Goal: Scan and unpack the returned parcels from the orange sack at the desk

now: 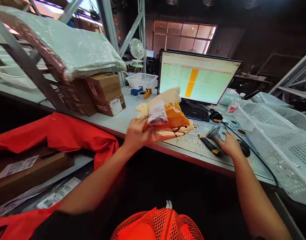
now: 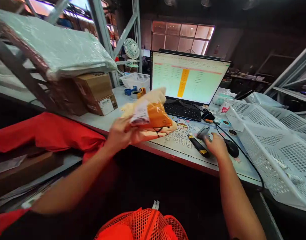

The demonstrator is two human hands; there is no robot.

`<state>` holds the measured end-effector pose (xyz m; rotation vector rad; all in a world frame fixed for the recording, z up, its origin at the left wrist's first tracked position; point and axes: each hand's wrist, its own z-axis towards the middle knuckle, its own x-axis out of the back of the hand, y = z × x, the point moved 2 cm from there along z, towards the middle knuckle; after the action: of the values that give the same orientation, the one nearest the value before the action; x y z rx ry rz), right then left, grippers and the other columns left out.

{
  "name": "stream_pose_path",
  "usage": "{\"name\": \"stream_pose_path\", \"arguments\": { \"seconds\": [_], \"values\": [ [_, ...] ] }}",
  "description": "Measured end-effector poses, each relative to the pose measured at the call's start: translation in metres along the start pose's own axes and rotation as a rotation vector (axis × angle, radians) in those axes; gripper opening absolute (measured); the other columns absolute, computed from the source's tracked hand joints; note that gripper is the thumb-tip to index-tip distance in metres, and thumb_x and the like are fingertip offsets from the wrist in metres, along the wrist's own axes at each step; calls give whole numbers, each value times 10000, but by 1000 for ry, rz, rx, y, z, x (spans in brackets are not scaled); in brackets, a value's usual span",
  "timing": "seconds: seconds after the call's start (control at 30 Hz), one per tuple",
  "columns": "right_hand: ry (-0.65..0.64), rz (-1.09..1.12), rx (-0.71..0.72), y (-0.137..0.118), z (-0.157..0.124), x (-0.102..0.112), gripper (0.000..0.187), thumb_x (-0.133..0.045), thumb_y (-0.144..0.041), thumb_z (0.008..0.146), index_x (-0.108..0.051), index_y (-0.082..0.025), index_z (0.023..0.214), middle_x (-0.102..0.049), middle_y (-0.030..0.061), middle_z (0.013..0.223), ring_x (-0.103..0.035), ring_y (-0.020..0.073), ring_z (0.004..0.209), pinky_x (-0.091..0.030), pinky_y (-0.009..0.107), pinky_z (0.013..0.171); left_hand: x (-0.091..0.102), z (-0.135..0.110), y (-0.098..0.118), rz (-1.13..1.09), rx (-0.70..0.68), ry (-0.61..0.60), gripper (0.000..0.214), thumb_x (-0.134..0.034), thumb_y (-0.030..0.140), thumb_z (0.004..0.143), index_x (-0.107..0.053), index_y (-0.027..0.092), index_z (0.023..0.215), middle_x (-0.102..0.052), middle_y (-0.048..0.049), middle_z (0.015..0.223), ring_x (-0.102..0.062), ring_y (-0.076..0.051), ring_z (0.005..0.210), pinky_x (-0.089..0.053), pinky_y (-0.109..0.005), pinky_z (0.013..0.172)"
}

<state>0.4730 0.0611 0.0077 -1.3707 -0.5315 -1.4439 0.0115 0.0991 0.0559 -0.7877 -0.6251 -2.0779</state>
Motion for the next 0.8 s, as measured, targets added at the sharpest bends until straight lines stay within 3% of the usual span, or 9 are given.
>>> {"name": "stream_pose_path", "arguments": {
  "seconds": [0.1,0.17,0.27,0.4,0.5,0.57,0.67,0.8],
  "values": [
    [-150,-81,-77,21,-2,-21,709,-620,-443,944,-539,-53,1531,-715,279,1341,-683,403,1266,-517,452,1047,-55,9,27,27,21,-244,590,-596,479,1032,-603,98,1483,-560,-176,1590,-410,-399,1530,-347,-565,1285],
    [-158,-113,-72,23,-3,-25,695,-647,-428,926,-553,-64,1509,-734,270,1299,-702,395,1229,-528,431,997,-79,12,45,101,6,-336,783,-674,569,969,-526,80,1563,-417,-203,1695,-228,-468,1616,-220,-640,1322],
    [-150,-153,-61,15,5,-28,608,-638,-360,917,-596,-53,1440,-735,273,1287,-712,379,1206,-533,411,954,-96,12,65,102,-108,-416,986,-652,714,931,-374,129,1673,-253,-160,1777,-118,-461,1652,-127,-653,1341],
    [-183,-177,-118,-1,23,-25,540,-616,-335,913,-646,-17,1348,-718,314,1290,-719,386,1184,-541,417,929,-111,4,75,60,-155,-539,923,-545,744,973,-293,258,1716,-184,-74,1801,-85,-465,1658,-187,-721,1298],
    [-155,-120,-109,-14,25,-1,490,-598,-406,932,-706,-42,1243,-752,293,1188,-747,376,1067,-560,421,844,-122,-6,83,81,-161,-538,823,-489,682,1022,-324,254,1705,-186,-85,1795,-54,-458,1663,-134,-766,1286],
    [-168,22,-41,-26,17,25,435,-599,-462,939,-738,-107,1147,-785,193,983,-755,309,847,-550,372,684,-129,-16,94,102,-250,-520,704,-442,509,1077,-376,149,1678,-256,-156,1766,-126,-390,1670,-110,-678,1333],
    [-286,218,168,-54,-8,66,423,-641,-562,913,-746,-179,1058,-694,46,686,-625,196,547,-427,287,466,-140,-35,116,96,-418,-494,626,-391,240,1063,-375,15,1648,-313,-221,1727,-255,-308,1649,-185,-508,1363],
    [-511,295,437,-98,-47,94,400,-736,-611,852,-752,-232,978,-661,0,643,-560,149,497,-420,262,439,-148,-51,129,104,-479,-454,614,-368,186,1057,-373,-51,1623,-351,-248,1700,-314,-316,1624,-247,-470,1350]
  ]
}}
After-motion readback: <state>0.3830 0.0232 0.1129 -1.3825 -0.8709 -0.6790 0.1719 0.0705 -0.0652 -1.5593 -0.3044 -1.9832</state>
